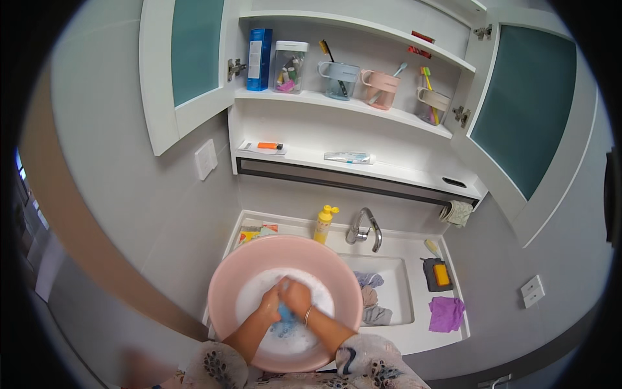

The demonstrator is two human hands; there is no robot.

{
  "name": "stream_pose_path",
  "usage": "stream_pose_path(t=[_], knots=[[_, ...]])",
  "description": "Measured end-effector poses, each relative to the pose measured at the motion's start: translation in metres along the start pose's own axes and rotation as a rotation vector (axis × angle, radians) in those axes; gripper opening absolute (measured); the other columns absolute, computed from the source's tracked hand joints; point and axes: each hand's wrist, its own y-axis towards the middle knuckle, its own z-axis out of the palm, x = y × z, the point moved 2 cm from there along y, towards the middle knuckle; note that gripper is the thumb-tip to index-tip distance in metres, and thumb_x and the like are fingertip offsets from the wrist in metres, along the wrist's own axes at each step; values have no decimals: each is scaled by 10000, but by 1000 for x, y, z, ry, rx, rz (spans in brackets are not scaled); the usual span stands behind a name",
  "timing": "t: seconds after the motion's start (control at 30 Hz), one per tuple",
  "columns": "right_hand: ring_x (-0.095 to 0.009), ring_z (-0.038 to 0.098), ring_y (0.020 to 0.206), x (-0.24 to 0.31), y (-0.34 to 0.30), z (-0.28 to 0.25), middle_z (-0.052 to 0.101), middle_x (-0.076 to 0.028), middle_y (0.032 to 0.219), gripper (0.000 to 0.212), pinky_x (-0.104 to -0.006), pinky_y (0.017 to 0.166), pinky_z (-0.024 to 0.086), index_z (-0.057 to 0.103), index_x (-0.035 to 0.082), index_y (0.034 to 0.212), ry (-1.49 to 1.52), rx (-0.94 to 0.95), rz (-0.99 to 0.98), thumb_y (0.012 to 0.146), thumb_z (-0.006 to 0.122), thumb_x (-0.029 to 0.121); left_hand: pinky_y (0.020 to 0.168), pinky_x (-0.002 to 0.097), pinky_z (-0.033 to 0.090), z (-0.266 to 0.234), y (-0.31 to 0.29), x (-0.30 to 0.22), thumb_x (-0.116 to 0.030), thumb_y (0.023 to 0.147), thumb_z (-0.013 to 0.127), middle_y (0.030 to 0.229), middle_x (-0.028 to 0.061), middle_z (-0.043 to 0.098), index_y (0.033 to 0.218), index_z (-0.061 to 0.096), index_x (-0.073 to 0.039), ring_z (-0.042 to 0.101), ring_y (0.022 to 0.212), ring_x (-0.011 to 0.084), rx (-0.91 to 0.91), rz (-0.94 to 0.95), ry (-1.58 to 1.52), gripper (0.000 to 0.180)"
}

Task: The person hand-washes a blue cloth in a pink basin filled with soapy water. They repeatedly submerge, agitate, and wring the cloth, then place it on the sink edge before continuing to wash it in the basin.

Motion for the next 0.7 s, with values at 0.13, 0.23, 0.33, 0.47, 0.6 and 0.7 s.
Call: stream_pose_path(t=[0.13, 0.23, 0.33, 0.47, 0.6, 0.7], knots=[[-361, 605, 677, -51, 23, -10, 605, -230, 705, 418, -400, 649, 469, 625, -18, 835, 429, -339, 188, 868, 474, 371, 807, 377, 471, 36, -23, -23, -310, 885, 462, 959, 114, 584, 1088, 478, -29, 576, 885, 235, 101, -70, 17, 347], [-178, 597, 766, -80, 25, 11, 633, -155, 790, 299, -308, 700, 459, 632, -3, 880, 980, -297, 322, 863, 524, 276, 800, 349, 481, -10, 11, -30, -199, 892, 458, 956, 116, 582, 1081, 467, -4, 575, 906, 237, 212, 148, 22, 272], [-126, 549, 753, -5, -5, 2, 613, -64, 820, 271, -266, 698, 449, 622, 14, 866, 896, -145, 21, 875, 516, 263, 664, 302, 471, -32, 25, -25, -128, 890, 459, 845, 90, 573, 960, 521, 2, 558, 791, 166, -122, 351, 169, 160], [-362, 583, 718, 41, -29, 3, 612, -182, 747, 262, -389, 666, 472, 637, 29, 797, 433, -204, -297, 835, 555, 276, 644, 302, 427, -63, 45, -12, -234, 836, 544, 797, 47, 546, 838, 557, -39, 509, 748, 128, 5, 324, 291, 196], [-244, 567, 555, -26, 31, -2, 579, -159, 597, 372, -347, 571, 458, 624, -2, 729, 377, -82, 180, 825, 560, 351, 717, 293, 428, -15, 18, -12, -240, 812, 561, 879, 76, 572, 920, 581, -15, 524, 802, 153, -73, 287, 550, 250], [-132, 526, 569, -75, 60, 33, 594, -107, 609, 385, -292, 560, 438, 619, -2, 702, 597, -75, 243, 781, 617, 375, 645, 269, 445, -4, 16, -21, -146, 787, 569, 820, 65, 590, 889, 586, -6, 546, 725, 148, -244, 431, 278, 173]])
